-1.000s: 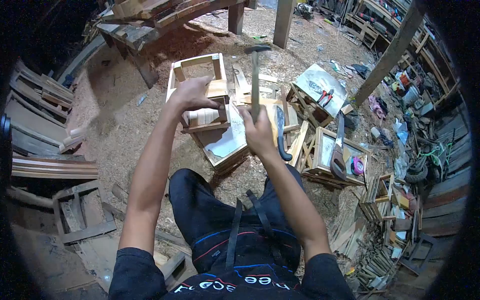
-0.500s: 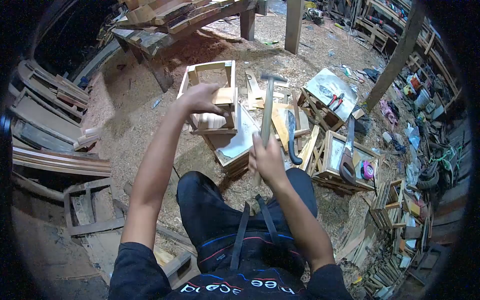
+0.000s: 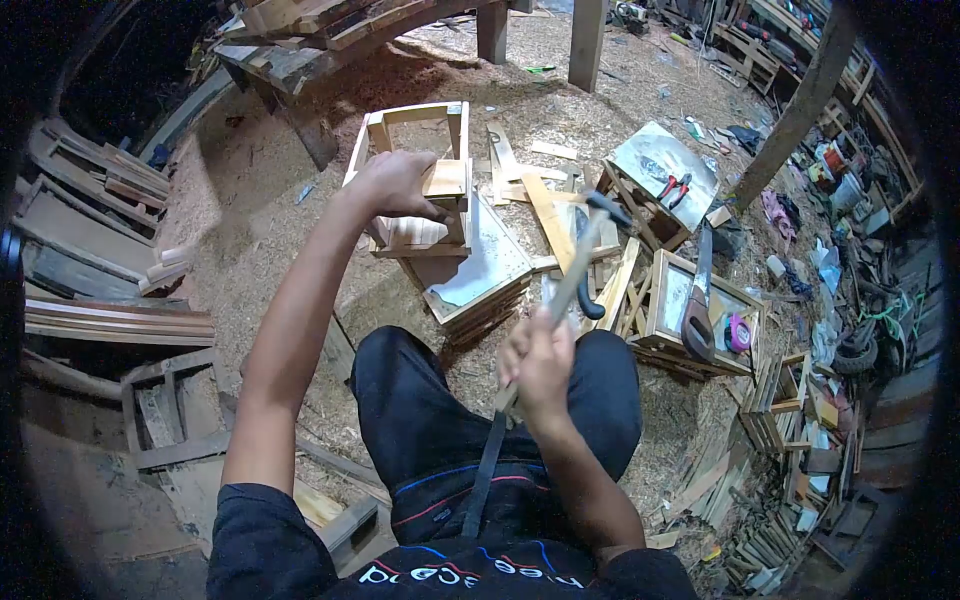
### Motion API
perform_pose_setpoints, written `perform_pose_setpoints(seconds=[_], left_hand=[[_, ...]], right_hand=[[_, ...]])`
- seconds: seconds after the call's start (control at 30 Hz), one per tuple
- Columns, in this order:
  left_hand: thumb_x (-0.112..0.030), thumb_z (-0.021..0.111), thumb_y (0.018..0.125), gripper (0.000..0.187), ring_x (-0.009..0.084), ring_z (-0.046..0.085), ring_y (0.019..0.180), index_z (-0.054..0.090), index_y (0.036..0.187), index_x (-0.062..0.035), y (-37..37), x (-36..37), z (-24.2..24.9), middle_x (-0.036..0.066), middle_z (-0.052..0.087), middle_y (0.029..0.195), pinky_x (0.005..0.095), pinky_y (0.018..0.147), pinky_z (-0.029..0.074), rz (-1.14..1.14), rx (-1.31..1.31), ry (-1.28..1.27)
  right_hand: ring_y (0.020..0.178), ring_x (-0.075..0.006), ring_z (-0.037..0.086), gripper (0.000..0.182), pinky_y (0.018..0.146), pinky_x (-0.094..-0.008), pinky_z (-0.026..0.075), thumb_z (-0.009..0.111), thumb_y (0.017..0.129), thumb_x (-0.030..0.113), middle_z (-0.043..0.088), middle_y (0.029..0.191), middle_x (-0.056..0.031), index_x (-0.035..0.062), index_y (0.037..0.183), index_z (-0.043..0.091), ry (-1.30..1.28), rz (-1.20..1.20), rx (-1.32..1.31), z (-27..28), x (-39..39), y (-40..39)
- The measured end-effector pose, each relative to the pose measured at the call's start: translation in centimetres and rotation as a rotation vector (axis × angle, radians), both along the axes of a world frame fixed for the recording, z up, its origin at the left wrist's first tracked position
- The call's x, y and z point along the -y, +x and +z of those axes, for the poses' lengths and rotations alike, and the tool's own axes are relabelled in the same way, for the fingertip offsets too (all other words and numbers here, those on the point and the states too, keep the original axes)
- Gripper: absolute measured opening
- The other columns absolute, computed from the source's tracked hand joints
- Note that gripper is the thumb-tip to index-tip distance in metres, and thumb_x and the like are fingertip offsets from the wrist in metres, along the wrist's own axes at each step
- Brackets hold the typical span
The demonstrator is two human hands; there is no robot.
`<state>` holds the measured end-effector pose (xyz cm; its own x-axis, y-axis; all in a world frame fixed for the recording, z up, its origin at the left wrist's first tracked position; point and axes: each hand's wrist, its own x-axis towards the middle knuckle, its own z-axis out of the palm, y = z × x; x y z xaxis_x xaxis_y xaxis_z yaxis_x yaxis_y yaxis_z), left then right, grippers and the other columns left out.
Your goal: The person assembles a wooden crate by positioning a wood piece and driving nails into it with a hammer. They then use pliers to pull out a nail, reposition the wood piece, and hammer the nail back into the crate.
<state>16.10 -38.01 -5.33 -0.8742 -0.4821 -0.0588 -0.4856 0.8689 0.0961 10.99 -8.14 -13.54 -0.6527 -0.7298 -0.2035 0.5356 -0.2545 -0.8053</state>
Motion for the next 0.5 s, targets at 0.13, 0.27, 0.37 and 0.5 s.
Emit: perform_pose_setpoints(seconds=[0.13, 0.27, 0.37, 0.5], left_hand=[[-0.066, 0.084, 0.058, 0.08, 0.0413, 0.067, 0.102, 0.066, 0.105, -0.0038, 0.1, 0.0, 0.2, 0.022, 0.071, 0.104, 0.048, 0.089, 0.052, -0.022, -0.013, 0.025], [-0.06, 0.084, 0.061, 0.076, 0.0402, 0.067, 0.104, 0.066, 0.106, -0.0026, 0.4, -0.1, 0.5, 0.022, 0.071, 0.106, 0.0484, 0.09, 0.052, -0.001, 0.01, 0.01], [-0.061, 0.085, 0.057, 0.078, 0.041, 0.067, 0.102, 0.065, 0.107, -0.0042, 0.1, -0.1, 0.1, 0.022, 0.071, 0.106, 0.0482, 0.09, 0.051, -0.009, 0.015, 0.026], [-0.063, 0.085, 0.059, 0.083, 0.0401, 0.065, 0.108, 0.062, 0.112, -0.0028, 0.4, -0.2, 0.3, 0.023, 0.069, 0.113, 0.0478, 0.093, 0.051, 0.015, 0.002, 0.013]], right_hand=[[0.041, -0.0067, 0.04, 0.028, 0.033, -0.0246, 0.036, 0.043, 0.109, 0.034, 0.041, 0.062, 0.0027, 0.0079, 0.099, 0.045, 0.121, 0.455, -0.067, 1.4, -1.7, 0.1], [0.041, -0.006, 0.037, 0.028, 0.035, -0.0235, 0.033, 0.045, 0.108, 0.036, 0.04, 0.063, 0.0039, 0.0079, 0.105, 0.048, 0.069, 0.143, -0.057, -0.1, -0.1, 0.2], [0.042, -0.0058, 0.037, 0.025, 0.036, -0.0233, 0.033, 0.043, 0.109, 0.033, 0.04, 0.064, 0.0043, 0.0092, 0.102, 0.045, 0.153, 0.489, 0.005, 1.9, -1.0, 0.9], [0.042, -0.0071, 0.037, 0.02, 0.036, -0.025, 0.034, 0.043, 0.109, 0.028, 0.037, 0.064, 0.0044, 0.0097, 0.101, 0.041, 0.032, 0.141, -0.034, -0.1, 0.2, -0.8]])
